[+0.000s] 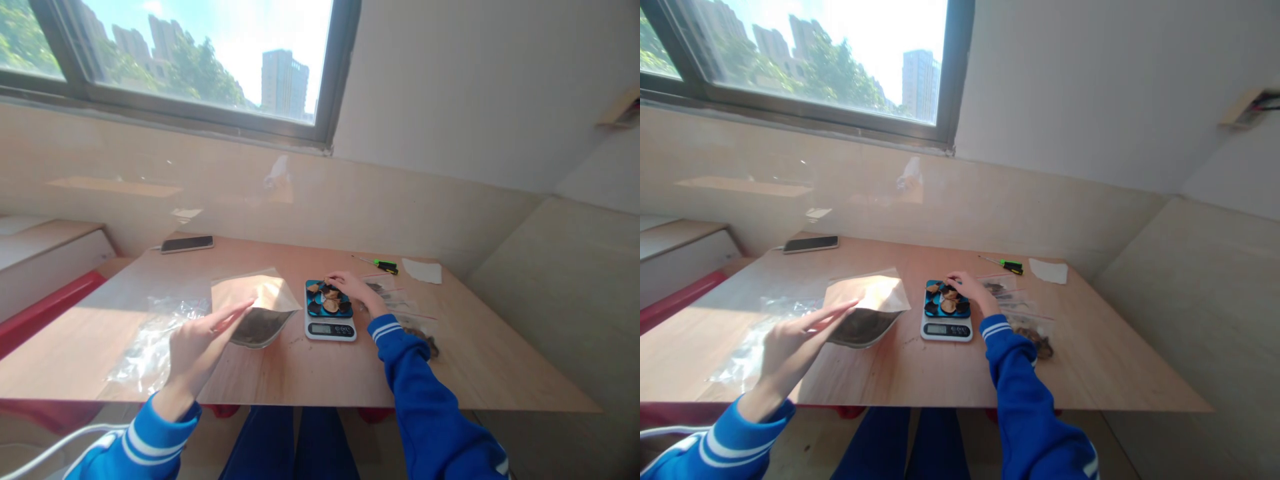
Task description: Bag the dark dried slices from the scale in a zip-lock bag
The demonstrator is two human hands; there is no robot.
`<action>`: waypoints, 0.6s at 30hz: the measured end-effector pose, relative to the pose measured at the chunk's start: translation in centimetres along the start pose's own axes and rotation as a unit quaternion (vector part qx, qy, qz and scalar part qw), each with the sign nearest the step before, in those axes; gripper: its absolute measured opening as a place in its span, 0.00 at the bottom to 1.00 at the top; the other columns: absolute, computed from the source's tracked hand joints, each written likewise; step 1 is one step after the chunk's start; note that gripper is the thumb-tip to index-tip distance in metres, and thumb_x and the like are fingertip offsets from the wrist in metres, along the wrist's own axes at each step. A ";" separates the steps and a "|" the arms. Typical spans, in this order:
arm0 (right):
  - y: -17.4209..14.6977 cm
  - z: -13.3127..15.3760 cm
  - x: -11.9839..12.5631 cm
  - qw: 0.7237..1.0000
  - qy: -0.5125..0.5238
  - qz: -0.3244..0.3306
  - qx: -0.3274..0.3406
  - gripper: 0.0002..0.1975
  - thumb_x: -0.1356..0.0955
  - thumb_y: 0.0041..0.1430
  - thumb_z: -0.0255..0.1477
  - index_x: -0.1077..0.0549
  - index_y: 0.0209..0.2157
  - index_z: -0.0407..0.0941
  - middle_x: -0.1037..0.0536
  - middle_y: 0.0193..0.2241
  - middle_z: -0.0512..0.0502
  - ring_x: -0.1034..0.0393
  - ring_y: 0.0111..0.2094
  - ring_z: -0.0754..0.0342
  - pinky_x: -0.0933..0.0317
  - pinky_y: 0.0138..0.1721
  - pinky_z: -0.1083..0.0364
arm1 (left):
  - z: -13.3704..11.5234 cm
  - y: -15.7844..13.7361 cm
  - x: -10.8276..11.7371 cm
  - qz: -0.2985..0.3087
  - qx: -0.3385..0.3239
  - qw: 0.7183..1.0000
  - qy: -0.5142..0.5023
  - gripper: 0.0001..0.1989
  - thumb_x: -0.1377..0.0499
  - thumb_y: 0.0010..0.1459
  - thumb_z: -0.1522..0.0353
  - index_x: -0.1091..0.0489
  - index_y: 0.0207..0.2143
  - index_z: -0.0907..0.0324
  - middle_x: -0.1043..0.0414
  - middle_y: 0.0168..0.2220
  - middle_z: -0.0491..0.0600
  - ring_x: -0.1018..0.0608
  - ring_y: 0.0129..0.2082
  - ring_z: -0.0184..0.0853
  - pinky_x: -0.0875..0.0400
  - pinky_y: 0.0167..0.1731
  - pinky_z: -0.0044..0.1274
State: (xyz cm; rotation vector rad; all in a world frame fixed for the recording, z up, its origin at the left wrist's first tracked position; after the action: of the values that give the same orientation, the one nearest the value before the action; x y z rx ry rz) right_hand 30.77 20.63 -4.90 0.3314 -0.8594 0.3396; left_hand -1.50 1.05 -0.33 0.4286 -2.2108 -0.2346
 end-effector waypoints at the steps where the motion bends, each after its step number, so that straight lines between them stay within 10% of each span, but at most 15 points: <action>1: 0.1 0.0 0.0 1.000 -0.007 0.004 0.003 0.13 0.34 0.60 0.31 0.22 0.43 0.43 0.20 0.44 0.41 0.26 0.44 0.49 0.36 0.48 0.52 | 0.0 0.0 0.0 0.002 -0.001 1.000 -0.002 0.13 0.44 0.58 0.59 0.22 0.43 0.44 0.19 0.30 0.43 0.20 0.32 0.35 0.36 0.27 0.21; 18: 0.4 -2.5 0.3 0.997 -0.068 -0.008 -0.043 0.13 0.36 0.62 0.27 0.22 0.43 0.40 0.21 0.44 0.38 0.26 0.44 0.48 0.35 0.48 0.52 | -0.1 0.2 0.4 0.009 0.014 1.000 0.000 0.14 0.44 0.58 0.58 0.22 0.43 0.45 0.19 0.29 0.43 0.21 0.30 0.36 0.36 0.28 0.22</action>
State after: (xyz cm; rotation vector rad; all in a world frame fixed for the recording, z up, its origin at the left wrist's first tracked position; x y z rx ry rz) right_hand 32.48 22.08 -6.18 0.2836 -1.0011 0.2670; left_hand -1.64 1.08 0.07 0.4240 -2.2202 -0.1941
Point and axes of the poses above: each hand's wrist, its own y-axis towards the middle knuckle, its own x-axis out of the back of the hand, z = x × y, the point moved 1 cm from there along y, towards the middle knuckle
